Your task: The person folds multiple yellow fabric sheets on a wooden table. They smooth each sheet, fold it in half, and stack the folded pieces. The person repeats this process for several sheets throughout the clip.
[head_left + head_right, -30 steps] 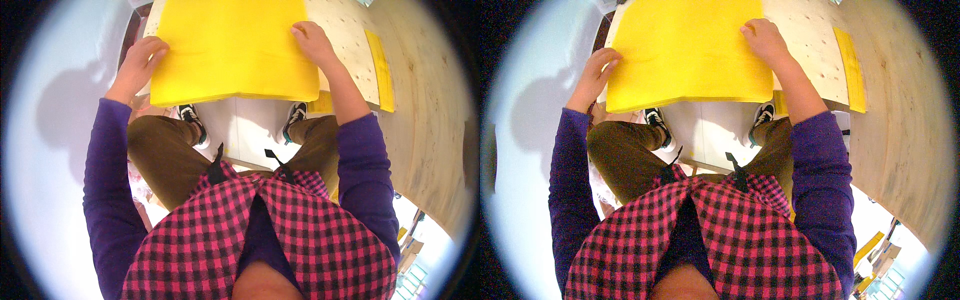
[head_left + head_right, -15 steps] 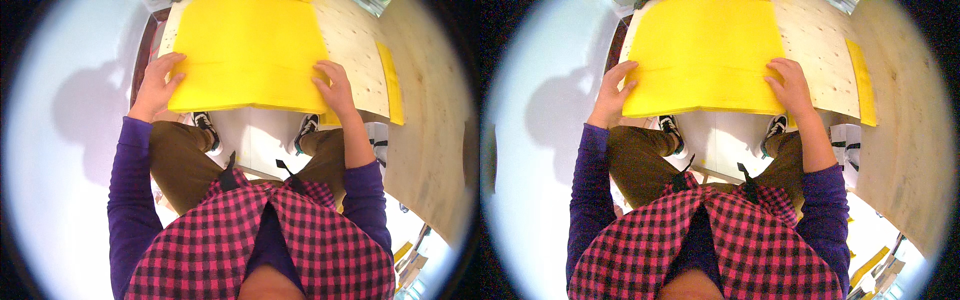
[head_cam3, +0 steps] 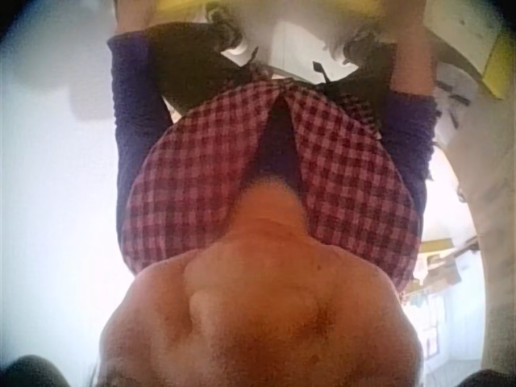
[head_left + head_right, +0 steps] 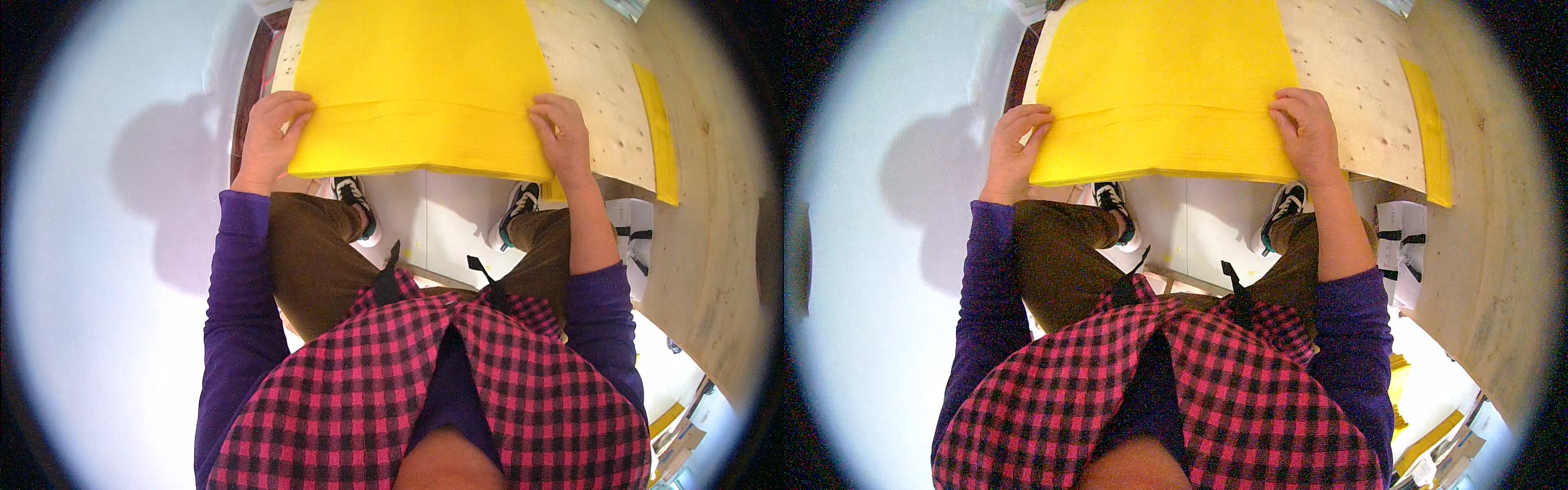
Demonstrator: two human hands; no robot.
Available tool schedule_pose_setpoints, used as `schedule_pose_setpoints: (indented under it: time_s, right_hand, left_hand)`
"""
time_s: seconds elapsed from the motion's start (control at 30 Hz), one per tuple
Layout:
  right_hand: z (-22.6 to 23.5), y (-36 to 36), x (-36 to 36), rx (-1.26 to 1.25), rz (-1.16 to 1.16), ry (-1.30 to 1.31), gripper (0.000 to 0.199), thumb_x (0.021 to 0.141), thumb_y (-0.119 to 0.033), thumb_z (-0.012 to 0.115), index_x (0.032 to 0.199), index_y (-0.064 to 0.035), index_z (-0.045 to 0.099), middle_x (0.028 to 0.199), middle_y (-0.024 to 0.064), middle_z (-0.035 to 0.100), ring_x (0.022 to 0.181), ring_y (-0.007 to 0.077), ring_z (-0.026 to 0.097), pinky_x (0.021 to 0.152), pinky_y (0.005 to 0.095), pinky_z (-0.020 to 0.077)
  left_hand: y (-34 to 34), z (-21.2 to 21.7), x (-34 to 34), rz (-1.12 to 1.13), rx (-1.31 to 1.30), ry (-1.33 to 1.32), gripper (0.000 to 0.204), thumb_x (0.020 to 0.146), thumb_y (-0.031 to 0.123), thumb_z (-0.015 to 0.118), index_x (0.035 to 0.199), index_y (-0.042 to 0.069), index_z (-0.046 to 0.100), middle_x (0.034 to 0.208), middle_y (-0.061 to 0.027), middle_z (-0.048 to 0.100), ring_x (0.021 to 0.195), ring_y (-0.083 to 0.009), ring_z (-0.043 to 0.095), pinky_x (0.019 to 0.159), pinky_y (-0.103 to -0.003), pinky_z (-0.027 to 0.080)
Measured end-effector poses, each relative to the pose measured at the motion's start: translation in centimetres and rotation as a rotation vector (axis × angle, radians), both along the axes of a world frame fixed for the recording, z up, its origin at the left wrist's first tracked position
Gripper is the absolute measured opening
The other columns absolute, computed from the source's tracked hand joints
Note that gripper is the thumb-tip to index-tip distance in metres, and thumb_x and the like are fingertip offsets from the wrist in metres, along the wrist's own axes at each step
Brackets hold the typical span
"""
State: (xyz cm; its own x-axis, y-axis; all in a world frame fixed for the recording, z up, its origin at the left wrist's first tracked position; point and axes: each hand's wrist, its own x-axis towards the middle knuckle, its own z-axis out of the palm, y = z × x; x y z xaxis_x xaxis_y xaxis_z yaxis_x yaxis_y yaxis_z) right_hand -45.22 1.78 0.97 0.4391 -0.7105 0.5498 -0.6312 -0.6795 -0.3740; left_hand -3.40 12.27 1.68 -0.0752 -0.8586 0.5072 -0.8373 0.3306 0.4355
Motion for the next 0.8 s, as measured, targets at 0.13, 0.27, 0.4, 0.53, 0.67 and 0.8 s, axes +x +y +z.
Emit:
schedule_pose_setpoints:
  time_s: [0.13, 0.27, 0.4, 0.53, 0.67, 0.8]
  right_hand:
    - [0.12, -0.02, 0.15, 0.024, -0.008, -0.029, 0.012, 0.079, -0.005, 0.066, 0.091, -0.0031, 0.064, 0.103, 0.0105, 0.064, 0.101, 0.0286, 0.057, 0.089, 0.0358, 0.0462]
    - [0.45, 0.19, 0.25, 0.006, 0.004, -0.039, 0.009, 0.081, -0.002, 0.064, 0.09, -0.0024, 0.062, 0.104, 0.0105, 0.064, 0.1, 0.0269, 0.058, 0.086, 0.0331, 0.0464]
    - [0.67, 0.41, 0.3, 0.024, 0.007, -0.049, 0.009, 0.081, -0.002, 0.064, 0.09, -0.0022, 0.062, 0.104, 0.0108, 0.064, 0.099, 0.0267, 0.058, 0.087, 0.0329, 0.046]
    - [0.71, 0.41, 0.33, 0.045, 0.01, -0.063, 0.009, 0.082, -0.005, 0.063, 0.091, -0.003, 0.062, 0.104, 0.01, 0.064, 0.1, 0.0275, 0.057, 0.088, 0.0346, 0.0464]
    - [0.72, 0.44, 0.27, 0.043, 0.015, -0.067, 0.009, 0.083, -0.006, 0.062, 0.091, -0.0031, 0.062, 0.104, 0.0096, 0.064, 0.101, 0.0274, 0.057, 0.087, 0.0346, 0.0468]
    - [0.64, 0.59, 0.2, 0.061, 0.003, -0.074, 0.009, 0.084, -0.006, 0.062, 0.092, -0.0034, 0.062, 0.105, 0.0096, 0.064, 0.101, 0.0272, 0.057, 0.087, 0.0346, 0.0471]
  left_hand:
    - [-0.08, -0.2, 0.01, 0.006, -0.033, -0.028, 0.012, 0.077, 0.003, 0.064, 0.088, 0.004, 0.068, 0.098, -0.0091, 0.067, 0.096, -0.028, 0.061, 0.088, -0.037, 0.045]
    - [0.13, 0.0, -0.08, 0.024, -0.026, -0.027, 0.013, 0.078, 0.004, 0.064, 0.09, 0.004, 0.068, 0.099, -0.0087, 0.067, 0.097, -0.0284, 0.061, 0.088, -0.037, 0.044]
    - [0.5, 0.29, -0.36, 0.053, -0.042, -0.044, 0.015, 0.079, 0.006, 0.065, 0.093, 0.004, 0.068, 0.104, -0.0096, 0.066, 0.101, -0.0291, 0.059, 0.09, -0.038, 0.043]
    - [0.47, 0.24, -0.51, 0.057, -0.04, -0.137, 0.018, 0.079, 0.009, 0.065, 0.096, 0.005, 0.068, 0.109, -0.0105, 0.064, 0.105, -0.0297, 0.057, 0.092, -0.039, 0.042]
    - [0.32, 0.05, -0.26, 0.041, -0.004, -0.124, 0.017, 0.08, 0.01, 0.065, 0.095, 0.005, 0.068, 0.106, -0.0098, 0.065, 0.103, -0.0295, 0.058, 0.092, -0.039, 0.043]
    - [0.32, -0.07, -0.13, 0.048, 0.012, -0.098, 0.014, 0.08, 0.01, 0.065, 0.092, 0.004, 0.069, 0.102, -0.0093, 0.066, 0.1, -0.0293, 0.059, 0.091, -0.039, 0.043]
